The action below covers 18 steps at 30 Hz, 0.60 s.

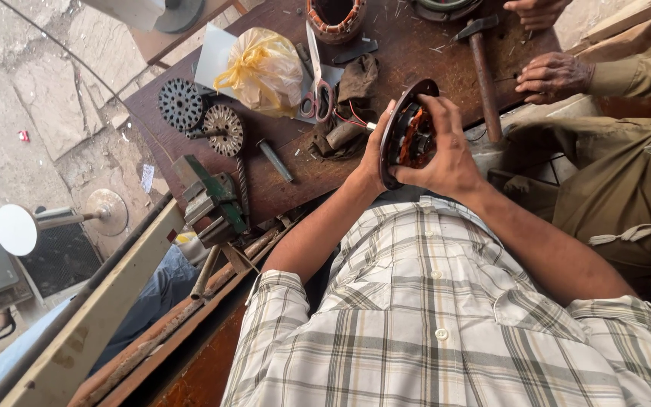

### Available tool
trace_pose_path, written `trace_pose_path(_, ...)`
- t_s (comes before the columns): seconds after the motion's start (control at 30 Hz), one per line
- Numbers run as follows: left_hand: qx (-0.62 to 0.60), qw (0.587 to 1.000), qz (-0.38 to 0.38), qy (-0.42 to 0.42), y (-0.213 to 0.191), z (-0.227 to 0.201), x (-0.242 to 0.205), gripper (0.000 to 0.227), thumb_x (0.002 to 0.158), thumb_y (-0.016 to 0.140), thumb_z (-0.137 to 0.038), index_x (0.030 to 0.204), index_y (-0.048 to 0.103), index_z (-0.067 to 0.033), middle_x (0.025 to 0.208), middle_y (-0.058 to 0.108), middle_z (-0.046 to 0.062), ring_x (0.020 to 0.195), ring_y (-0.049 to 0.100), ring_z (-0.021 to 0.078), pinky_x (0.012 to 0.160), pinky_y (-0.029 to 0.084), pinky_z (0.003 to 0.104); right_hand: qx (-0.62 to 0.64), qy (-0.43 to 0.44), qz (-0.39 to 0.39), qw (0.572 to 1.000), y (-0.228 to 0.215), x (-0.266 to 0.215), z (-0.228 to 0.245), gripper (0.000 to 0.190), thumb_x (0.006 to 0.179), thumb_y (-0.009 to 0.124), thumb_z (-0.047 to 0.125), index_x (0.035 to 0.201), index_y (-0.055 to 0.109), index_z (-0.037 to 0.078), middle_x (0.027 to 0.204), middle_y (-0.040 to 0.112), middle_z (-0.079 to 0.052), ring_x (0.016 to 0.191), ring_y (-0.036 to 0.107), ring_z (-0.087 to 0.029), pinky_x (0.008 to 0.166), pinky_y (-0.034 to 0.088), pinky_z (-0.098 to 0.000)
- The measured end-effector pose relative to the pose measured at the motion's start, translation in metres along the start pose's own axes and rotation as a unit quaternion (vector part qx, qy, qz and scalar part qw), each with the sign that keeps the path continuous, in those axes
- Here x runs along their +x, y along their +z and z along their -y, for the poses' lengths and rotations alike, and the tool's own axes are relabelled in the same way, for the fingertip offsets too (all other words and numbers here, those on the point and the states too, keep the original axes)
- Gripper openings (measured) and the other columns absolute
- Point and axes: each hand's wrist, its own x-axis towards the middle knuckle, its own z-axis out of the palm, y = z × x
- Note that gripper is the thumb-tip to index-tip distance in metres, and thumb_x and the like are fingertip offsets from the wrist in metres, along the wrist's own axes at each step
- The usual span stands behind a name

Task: The person assembles an electrical motor component by inserting a cylindrical metal shaft into a copper-wound stator. They then place a circular metal housing over the assembly and use a hammer to tap it into place. The person handles the assembled unit and inspects the wiring.

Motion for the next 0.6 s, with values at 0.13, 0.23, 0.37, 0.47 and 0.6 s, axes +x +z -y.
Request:
trace_pose_path(0.13, 0.030, 0.999, 0.036, 0.009, 0.001, -0.003, -0.009, 0.100, 0.087, 0.054, -0.082, 0.152, 0.048, -0.0059, 0.136, 0.055, 0.027, 0.125, 0.059, 0.0436, 0.099, 0.058, 0.051, 0.181, 0.062, 0.007, 0.981, 0.003, -0.004, -0.008, 0.127, 0.068, 0.093, 0.046, 0.166, 0.019, 0.012, 0.145, 0.040, -0.022, 0.138, 0.051, -0.038, 0.108, 0.057, -0.0452)
trace_pose_path(0.23, 0.073, 0.996, 0.035, 0.040, -0.006, -0.009, -0.018, 0.104, 0.068, 0.063, -0.080, 0.151, 0.036, -0.0232, 0.149, 0.045, 0.016, 0.136, 0.048, 0.0411, 0.110, 0.047, 0.062, 0.443, 0.084, 0.025, 0.892, 0.000, 0.000, -0.014, 0.129, 0.067, 0.095, 0.044, 0.164, 0.017, 0.012, 0.144, 0.043, -0.020, 0.135, 0.052, -0.034, 0.104, 0.056, -0.0432)
trace_pose_path(0.37, -0.001, 0.987, 0.145, 0.071, -0.020, -0.008, -0.016, 0.108, 0.071, 0.073, -0.076, 0.155, 0.039, -0.0167, 0.155, 0.042, 0.020, 0.143, 0.043, 0.0445, 0.119, 0.037, 0.065, 0.601, 0.062, 0.041, 0.795, -0.007, -0.001, -0.025, 0.106, 0.084, 0.089, 0.032, 0.163, 0.023, 0.009, 0.145, 0.049, -0.015, 0.132, 0.057, -0.028, 0.107, 0.054, -0.0421)
trace_pose_path(0.47, -0.094, 0.987, 0.128, 0.027, -0.021, 0.006, 0.000, 0.102, 0.084, 0.065, -0.078, 0.155, 0.045, -0.0075, 0.152, 0.051, 0.021, 0.139, 0.051, 0.0407, 0.116, 0.042, 0.060, 0.661, 0.081, 0.041, 0.745, -0.006, -0.009, -0.036, 0.072, 0.103, 0.075, 0.027, 0.159, 0.037, 0.001, 0.140, 0.058, -0.015, 0.127, 0.062, -0.023, 0.112, 0.054, -0.0387)
trace_pose_path(0.6, -0.184, 0.978, 0.101, 0.012, -0.012, 0.016, 0.011, 0.079, 0.103, 0.060, -0.067, 0.149, 0.049, -0.0033, 0.138, 0.060, 0.022, 0.126, 0.060, 0.0361, 0.114, 0.047, 0.055, 0.699, 0.109, 0.025, 0.706, -0.007, -0.017, -0.046, 0.052, 0.107, 0.061, 0.031, 0.149, 0.050, 0.004, 0.142, 0.063, -0.010, 0.128, 0.064, -0.018, 0.110, 0.055, -0.0344)
